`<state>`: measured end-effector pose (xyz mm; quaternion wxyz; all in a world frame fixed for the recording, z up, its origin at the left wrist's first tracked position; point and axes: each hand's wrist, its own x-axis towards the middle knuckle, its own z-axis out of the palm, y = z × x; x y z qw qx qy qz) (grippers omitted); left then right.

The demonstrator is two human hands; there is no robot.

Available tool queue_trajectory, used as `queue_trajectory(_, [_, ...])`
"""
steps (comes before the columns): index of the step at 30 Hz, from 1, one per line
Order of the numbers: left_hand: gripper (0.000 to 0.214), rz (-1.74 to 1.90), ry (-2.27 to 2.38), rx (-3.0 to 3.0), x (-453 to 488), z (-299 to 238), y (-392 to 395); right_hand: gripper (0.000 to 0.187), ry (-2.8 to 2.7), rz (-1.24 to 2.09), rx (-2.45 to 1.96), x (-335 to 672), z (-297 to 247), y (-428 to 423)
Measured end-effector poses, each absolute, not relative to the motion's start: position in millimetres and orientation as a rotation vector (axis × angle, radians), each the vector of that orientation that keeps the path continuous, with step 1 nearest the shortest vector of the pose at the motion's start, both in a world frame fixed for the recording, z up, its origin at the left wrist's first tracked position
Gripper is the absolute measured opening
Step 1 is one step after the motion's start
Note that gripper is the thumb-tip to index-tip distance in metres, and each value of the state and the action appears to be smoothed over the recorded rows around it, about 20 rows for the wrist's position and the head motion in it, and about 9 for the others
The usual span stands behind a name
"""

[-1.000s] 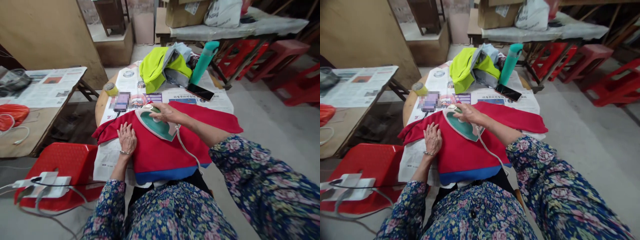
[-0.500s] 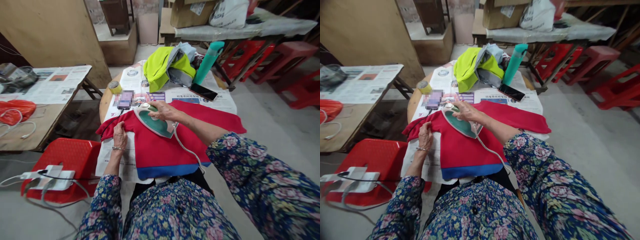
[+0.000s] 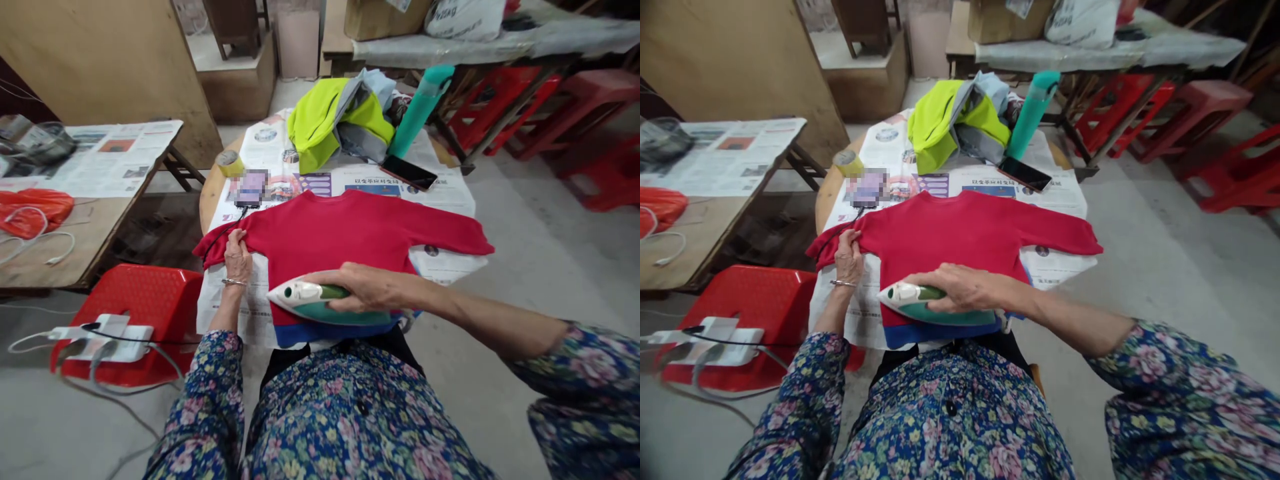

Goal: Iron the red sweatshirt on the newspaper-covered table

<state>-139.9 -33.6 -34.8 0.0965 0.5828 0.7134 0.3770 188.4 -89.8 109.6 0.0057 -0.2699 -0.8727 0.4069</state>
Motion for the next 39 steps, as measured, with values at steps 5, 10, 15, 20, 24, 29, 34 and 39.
queue_trajectory(5, [0.052,1.016,2.158,1.862,-137,-32,-33,0.062,-2.795,1.332,-0.771,201,107,-110])
queue_trajectory(10, [0.057,0.929,2.171,1.925,-136,-30,-31,0.059,-2.582,1.234,-1.025,200,104,-85])
queue_trajectory(15, [0.057,0.888,2.177,1.922,-138,-29,-29,0.057,-2.255,1.106,-1.292,198,103,-64])
queue_trajectory(20, [0.058,0.907,2.168,1.924,-139,-30,-28,0.065,-2.507,1.085,-1.117,192,110,-80])
queue_trajectory(24, [0.057,0.918,2.173,1.900,-139,-30,-29,0.064,-2.797,1.155,-0.826,182,111,-111])
queue_trajectory(29, [0.052,0.937,2.177,1.893,-138,-31,-28,0.063,-2.918,1.239,-0.613,192,106,-137])
queue_trajectory(34, [0.048,0.899,2.200,1.867,-133,-25,-32,0.063,-2.711,1.212,-0.967,230,107,-119])
queue_trajectory(39, [0.060,0.704,2.262,1.987,-97,-1,-16,0.062,-2.359,0.991,-1.383,252,102,-89])
